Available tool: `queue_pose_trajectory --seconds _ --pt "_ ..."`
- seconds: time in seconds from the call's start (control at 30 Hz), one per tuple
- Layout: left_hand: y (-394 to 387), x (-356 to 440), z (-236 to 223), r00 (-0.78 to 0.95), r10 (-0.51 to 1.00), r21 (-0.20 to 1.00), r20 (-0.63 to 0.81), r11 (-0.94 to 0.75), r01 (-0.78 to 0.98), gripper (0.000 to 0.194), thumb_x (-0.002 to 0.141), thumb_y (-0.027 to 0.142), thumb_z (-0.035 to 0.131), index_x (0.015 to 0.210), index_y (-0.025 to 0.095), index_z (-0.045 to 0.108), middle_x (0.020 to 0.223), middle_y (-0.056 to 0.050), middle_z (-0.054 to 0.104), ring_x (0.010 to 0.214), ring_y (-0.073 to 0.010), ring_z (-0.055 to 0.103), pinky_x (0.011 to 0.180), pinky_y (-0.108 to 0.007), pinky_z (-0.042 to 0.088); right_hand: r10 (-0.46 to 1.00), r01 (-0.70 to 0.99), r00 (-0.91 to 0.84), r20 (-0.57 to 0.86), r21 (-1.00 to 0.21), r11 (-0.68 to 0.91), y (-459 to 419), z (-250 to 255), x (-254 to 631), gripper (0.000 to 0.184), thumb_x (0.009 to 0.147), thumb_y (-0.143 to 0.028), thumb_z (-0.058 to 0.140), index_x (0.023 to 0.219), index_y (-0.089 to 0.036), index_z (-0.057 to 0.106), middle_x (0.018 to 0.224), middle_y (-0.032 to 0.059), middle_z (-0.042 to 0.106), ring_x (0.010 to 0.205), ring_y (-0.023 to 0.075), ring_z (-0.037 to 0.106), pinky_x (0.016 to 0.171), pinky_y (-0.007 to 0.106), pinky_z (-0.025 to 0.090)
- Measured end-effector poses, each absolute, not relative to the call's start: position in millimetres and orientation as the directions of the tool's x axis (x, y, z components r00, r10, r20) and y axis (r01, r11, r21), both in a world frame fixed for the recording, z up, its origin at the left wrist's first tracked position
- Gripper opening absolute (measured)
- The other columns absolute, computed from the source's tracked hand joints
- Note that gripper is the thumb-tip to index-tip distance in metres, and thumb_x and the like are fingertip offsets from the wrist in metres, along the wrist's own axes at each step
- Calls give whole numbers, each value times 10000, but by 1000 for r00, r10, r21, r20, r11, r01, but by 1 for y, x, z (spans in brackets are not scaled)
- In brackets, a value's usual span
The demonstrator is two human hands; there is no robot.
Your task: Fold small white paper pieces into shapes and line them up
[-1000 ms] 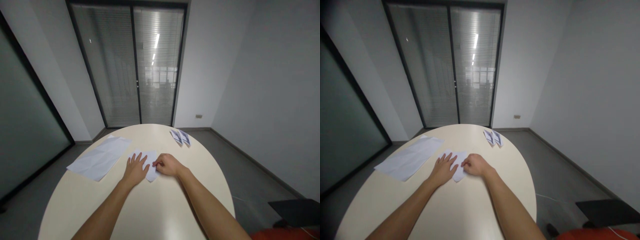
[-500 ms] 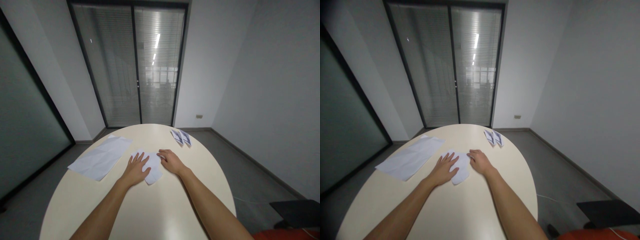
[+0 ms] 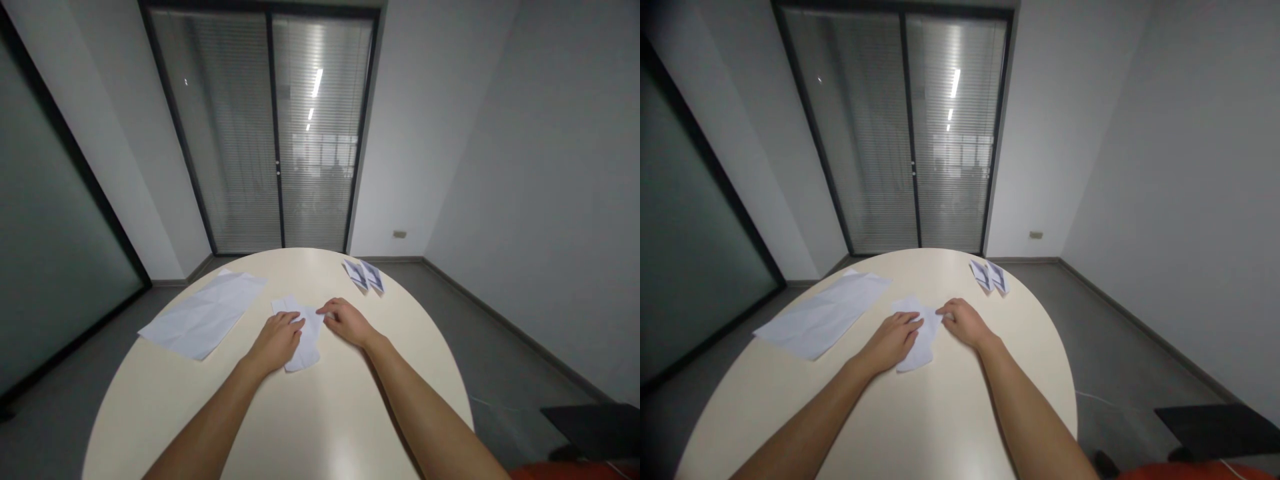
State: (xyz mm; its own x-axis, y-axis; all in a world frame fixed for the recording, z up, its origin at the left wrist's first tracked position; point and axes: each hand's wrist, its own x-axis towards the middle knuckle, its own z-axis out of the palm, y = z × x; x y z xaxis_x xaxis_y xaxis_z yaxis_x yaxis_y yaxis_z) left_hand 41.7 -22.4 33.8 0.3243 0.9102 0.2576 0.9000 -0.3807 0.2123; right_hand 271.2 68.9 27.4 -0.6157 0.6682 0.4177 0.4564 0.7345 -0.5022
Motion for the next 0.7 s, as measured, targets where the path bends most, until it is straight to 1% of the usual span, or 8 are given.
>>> queue_pose_trajectory --seconds 0.17,0.23,0.27,0.37,0.43,0.5,0.57,0.7 --pt "-27 43 35 318 922 235 222 -367 900 454 997 458 453 1335 217 636 1480 -115 556 1379 -303 482 1163 -529 316 627 413 -659 415 -497 763 64 35 271 184 845 -164 685 984 -217 793 948 64 717 952 204 629 896 327 484" --pt "-28 44 35 331 918 229 218 -378 897 494 970 518 491 1342 221 625 1500 -118 532 1390 -312 465 1168 -525 309 612 403 -676 411 -489 774 63 37 271 147 828 -159 703 928 -218 794 922 58 714 949 205 628 881 323 483" --pt "-29 44 36 340 914 223 223 -387 895 502 952 529 519 1332 220 629 1491 -123 536 1376 -315 473 1159 -507 326 607 401 -680 411 -485 777 62 38 271 133 819 -153 710 903 -217 790 919 56 712 953 206 628 877 322 483" --pt "-30 44 39 349 902 199 253 -402 894 458 910 491 593 1270 217 658 1372 -134 599 1266 -315 540 1078 -456 416 595 391 -690 412 -479 786 60 40 271 103 786 -131 722 844 -204 765 940 54 713 962 205 628 869 317 486" --pt "-31 45 42 346 899 191 268 -402 896 398 913 451 592 1227 223 677 1276 -129 630 1182 -309 574 1019 -442 454 588 383 -696 413 -479 790 58 42 270 90 767 -118 721 798 -200 741 964 55 720 978 206 631 881 319 488" --pt "-30 46 43 350 894 197 279 -410 891 346 928 417 573 1196 233 693 1226 -120 646 1137 -297 591 996 -432 465 580 374 -704 411 -480 794 57 43 269 90 751 -114 717 773 -200 721 998 58 729 1003 211 636 905 328 489" --pt "-29 45 42 359 886 214 292 -427 879 317 933 371 570 1189 238 702 1219 -109 662 1132 -285 601 1007 -423 462 572 366 -708 414 -477 799 56 43 269 118 736 -112 713 810 -204 720 1037 59 735 1038 220 639 939 343 487" --pt "-24 43 38 392 865 263 314 -476 839 312 929 275 563 1204 242 706 1275 -76 680 1178 -257 613 1067 -404 444 533 351 -727 433 -433 831 57 41 267 280 749 -126 688 1006 -223 740 1115 54 739 1144 237 622 1034 378 451"
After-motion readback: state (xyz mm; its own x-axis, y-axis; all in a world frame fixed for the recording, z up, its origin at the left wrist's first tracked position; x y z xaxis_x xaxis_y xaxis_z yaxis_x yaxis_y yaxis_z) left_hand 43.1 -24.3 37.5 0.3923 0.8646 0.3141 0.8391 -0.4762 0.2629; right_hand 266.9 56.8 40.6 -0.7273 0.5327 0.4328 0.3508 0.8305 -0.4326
